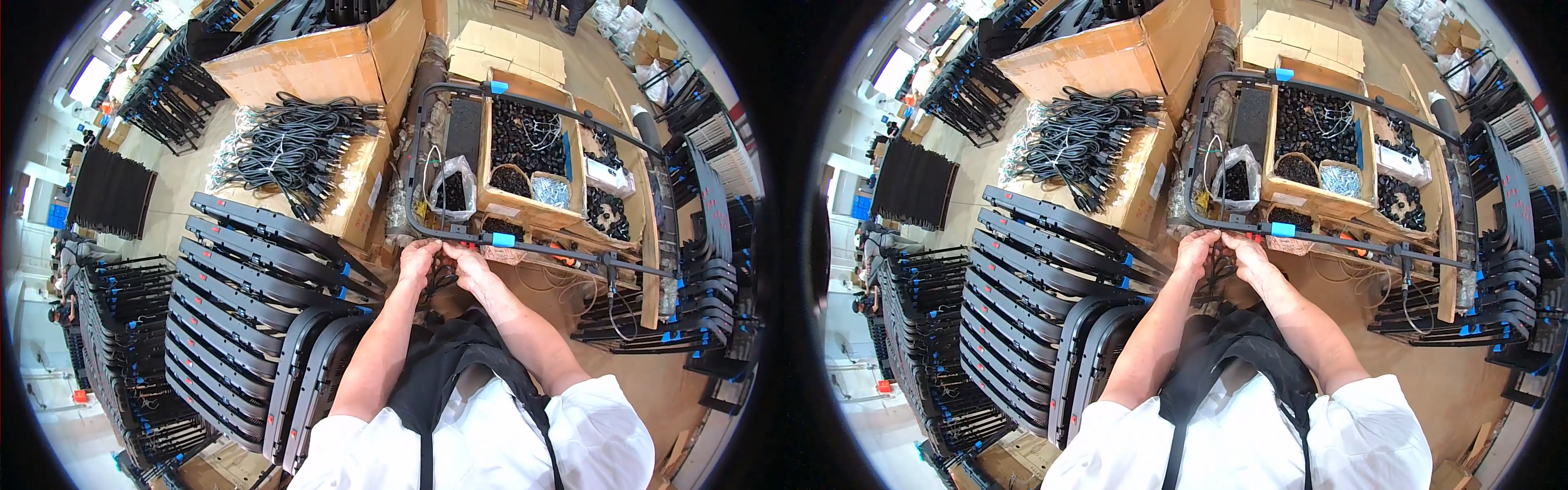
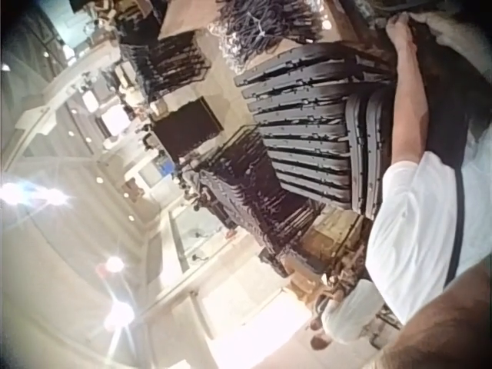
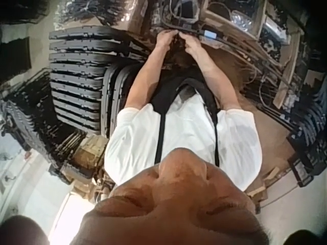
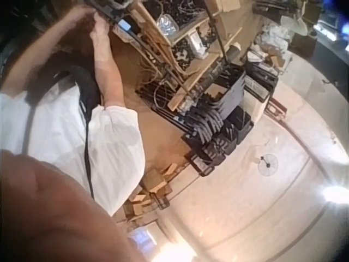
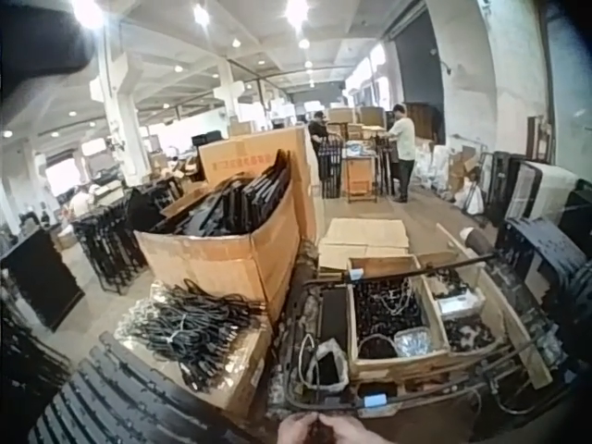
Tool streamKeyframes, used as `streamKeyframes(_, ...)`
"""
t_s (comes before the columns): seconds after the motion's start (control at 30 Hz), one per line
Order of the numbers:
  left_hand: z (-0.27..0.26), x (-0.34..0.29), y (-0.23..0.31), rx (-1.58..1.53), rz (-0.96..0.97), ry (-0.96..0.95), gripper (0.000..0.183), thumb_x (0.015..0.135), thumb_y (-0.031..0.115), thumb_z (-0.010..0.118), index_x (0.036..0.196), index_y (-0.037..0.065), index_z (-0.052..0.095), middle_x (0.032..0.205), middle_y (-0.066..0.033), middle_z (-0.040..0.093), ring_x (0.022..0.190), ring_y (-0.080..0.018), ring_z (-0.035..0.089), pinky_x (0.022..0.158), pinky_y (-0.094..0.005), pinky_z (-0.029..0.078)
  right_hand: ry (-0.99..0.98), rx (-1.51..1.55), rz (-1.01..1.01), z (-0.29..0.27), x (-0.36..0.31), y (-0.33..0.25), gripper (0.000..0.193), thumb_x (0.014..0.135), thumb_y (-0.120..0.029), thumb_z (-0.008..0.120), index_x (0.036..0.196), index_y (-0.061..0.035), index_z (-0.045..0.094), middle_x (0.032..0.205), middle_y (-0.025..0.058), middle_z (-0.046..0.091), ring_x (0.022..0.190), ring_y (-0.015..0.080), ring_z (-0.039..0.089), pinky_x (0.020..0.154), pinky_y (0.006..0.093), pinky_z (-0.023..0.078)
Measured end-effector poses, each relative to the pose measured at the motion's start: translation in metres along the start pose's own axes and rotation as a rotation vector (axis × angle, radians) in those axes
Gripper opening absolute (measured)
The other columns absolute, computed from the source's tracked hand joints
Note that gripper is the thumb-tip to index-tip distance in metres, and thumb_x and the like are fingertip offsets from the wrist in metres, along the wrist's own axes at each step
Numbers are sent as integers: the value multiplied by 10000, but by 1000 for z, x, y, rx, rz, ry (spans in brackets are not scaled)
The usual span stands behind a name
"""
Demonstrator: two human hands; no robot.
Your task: Assembling various components of fitness equipment using an electric screwdriver and zip ties in a factory setting.
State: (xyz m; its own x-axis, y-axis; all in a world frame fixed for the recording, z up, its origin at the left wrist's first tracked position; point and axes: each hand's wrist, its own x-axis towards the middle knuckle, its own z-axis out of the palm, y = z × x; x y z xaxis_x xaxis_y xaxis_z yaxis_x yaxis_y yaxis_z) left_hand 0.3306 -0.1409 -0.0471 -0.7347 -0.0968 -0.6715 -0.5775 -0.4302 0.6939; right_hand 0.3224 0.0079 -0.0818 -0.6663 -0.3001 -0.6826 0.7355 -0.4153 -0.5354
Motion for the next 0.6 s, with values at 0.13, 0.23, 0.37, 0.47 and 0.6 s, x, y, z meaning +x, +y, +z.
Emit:
streamKeyframes(0.13,-7,2,8,91,-85,-53,147,978,213,753,1033,78,737,873,-19,753,713,-124,686,635,-276,528,35,13,6,0,5,-1,205,1043,-208,681,1206,-95,736,1040,32,748,934,179,678,874,350,544)
streamKeyframes(0.23,-7,-1,14,144,-155,-66,175,997,275,735,1012,102,753,862,-5,752,714,-120,667,654,-274,511,-29,27,27,-1,2,-1,220,1048,-222,674,1213,-89,735,1062,37,753,950,183,682,879,352,544)
streamKeyframes(0.37,-3,-11,15,252,-155,-66,224,1032,311,684,998,105,764,859,2,751,689,-119,628,616,-267,459,-67,-242,-89,13,-31,-24,294,1056,-174,641,1313,-51,715,1087,46,763,911,171,671,874,347,536)
streamKeyframes(0.47,-2,-18,8,270,-30,-104,231,1039,295,668,1003,87,761,860,-7,749,688,-117,626,616,-269,466,-177,-518,-219,-4,-23,-31,362,1044,-199,623,1353,-30,704,1182,120,771,1019,221,721,958,387,554)
streamKeyframes(0.6,-13,-17,-31,106,139,-42,174,1034,229,683,998,69,742,772,23,666,640,-91,581,589,-247,458,-14,-1535,-375,52,-78,-83,321,979,-215,640,1222,-49,770,1178,190,753,1089,328,731,979,438,556)
